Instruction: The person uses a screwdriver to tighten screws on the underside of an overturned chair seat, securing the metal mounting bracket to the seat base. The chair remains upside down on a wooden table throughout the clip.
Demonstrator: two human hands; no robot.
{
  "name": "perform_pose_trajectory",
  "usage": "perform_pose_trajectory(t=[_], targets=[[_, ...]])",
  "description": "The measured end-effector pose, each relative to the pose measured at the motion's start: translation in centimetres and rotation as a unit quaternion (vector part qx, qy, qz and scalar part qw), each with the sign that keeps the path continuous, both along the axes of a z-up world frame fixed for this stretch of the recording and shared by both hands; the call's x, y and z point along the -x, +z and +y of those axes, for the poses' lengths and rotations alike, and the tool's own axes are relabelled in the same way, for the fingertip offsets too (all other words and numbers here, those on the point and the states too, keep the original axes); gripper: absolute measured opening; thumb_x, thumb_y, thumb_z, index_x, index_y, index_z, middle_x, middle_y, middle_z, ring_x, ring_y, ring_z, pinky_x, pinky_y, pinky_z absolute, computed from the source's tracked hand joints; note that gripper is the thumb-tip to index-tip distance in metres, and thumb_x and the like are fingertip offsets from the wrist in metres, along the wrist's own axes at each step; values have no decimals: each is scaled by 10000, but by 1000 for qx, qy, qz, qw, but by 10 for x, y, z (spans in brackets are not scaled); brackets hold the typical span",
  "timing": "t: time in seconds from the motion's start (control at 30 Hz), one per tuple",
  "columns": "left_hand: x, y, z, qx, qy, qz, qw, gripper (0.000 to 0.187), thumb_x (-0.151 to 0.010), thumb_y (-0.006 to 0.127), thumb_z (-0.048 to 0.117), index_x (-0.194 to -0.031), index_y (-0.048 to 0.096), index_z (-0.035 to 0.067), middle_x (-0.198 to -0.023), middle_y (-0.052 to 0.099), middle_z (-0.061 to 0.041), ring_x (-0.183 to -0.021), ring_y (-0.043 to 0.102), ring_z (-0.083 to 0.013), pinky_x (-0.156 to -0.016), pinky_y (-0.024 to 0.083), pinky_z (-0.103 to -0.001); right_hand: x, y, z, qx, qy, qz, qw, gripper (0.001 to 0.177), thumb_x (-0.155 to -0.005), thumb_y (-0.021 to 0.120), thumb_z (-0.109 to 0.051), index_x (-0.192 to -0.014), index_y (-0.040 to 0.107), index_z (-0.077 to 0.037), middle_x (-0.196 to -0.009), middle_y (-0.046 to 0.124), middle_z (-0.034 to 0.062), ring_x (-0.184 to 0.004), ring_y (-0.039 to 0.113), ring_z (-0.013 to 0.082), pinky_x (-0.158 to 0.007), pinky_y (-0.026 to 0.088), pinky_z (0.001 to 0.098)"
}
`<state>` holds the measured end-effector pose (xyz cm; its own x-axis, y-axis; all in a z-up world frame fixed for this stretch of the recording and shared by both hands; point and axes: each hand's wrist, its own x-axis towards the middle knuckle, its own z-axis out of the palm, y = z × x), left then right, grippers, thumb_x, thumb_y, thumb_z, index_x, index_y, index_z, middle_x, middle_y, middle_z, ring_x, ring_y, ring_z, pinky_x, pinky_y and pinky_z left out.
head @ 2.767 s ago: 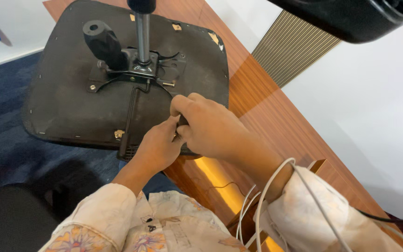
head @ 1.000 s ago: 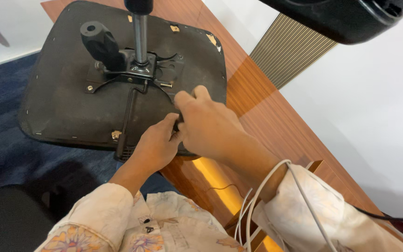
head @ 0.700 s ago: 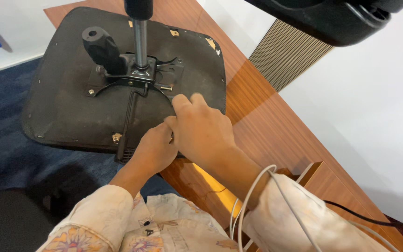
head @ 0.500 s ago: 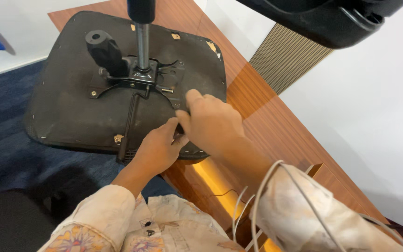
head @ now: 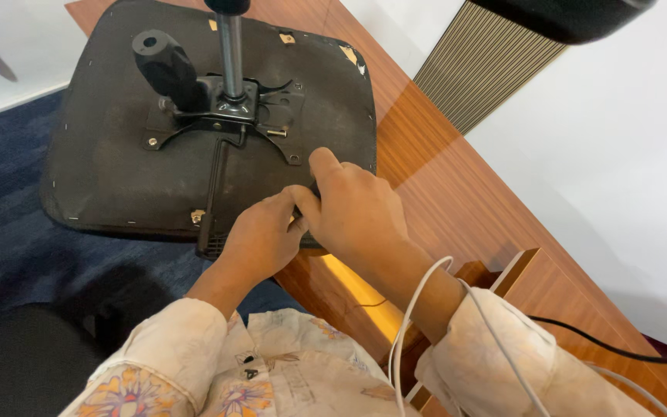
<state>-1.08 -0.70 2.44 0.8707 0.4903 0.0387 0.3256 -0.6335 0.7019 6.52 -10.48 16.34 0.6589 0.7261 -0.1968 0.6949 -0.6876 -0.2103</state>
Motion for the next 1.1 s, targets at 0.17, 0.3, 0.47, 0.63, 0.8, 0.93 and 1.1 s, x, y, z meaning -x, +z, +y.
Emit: perform_pose_trajectory(t=[0.17,0.3,0.47,0.63,0.8,0.93,1.1], targets=[[-3,-7,1,-14,13,-65,998,378,-893,702,243,-1213,593,74,-969,729,-170,-935,697,-384,-796,535,-495,-17,0,2,-72,55,31,995,334,-892,703,-310,-1135,569,-124,-1121,646,160,-1008,666,401,-820,522,512],[-3,-8,1,-15,16,-95,995,466,-876,713,206,-1280,545,45,-979,718,-200,-915,691,-412,-769,527,-514,-30,-5,3,-160,166,39,972,297,-828,701,-173,-1099,592,-113,-1114,633,164,-965,671,397,-781,537,492],[1,-13,4,8,10,-112,994,425,-896,699,180,-1270,553,40,-997,732,-190,-936,698,-407,-783,534,-507,-19,-26,13,-204,83,-6,976,232,-903,720,-224,-1070,593,-127,-1051,640,129,-935,683,377,-783,538,479],[6,-4,9,5,0,-100,995,420,-902,693,177,-1269,554,30,-1035,738,-183,-947,709,-393,-785,548,-493,-11,-18,17,-202,28,17,979,254,-892,728,-198,-1092,585,-134,-1058,621,134,-926,681,378,-776,539,472],[7,-4,8,-10,7,-76,997,422,-899,693,200,-1272,566,51,-1061,737,-164,-949,715,-376,-787,558,-477,-25,-14,6,-182,73,58,979,354,-869,716,-127,-1182,552,-146,-1152,603,163,-999,670,394,-822,534,481],[5,-3,4,-13,10,-42,999,408,-909,679,219,-1273,568,72,-1068,737,-141,-936,720,-352,-786,555,-472,-34,-17,3,-168,70,56,982,374,-887,710,-148,-1217,533,-148,-1136,628,170,-1037,665,391,-865,522,485],[3,-1,3,-5,8,-23,1000,393,-918,668,228,-1281,575,110,-1059,734,-131,-940,730,-309,-802,557,-457,-45,-19,-1,-160,49,64,984,405,-884,713,-159,-1236,515,-126,-1142,624,195,-1062,657,401,-893,520,479]])
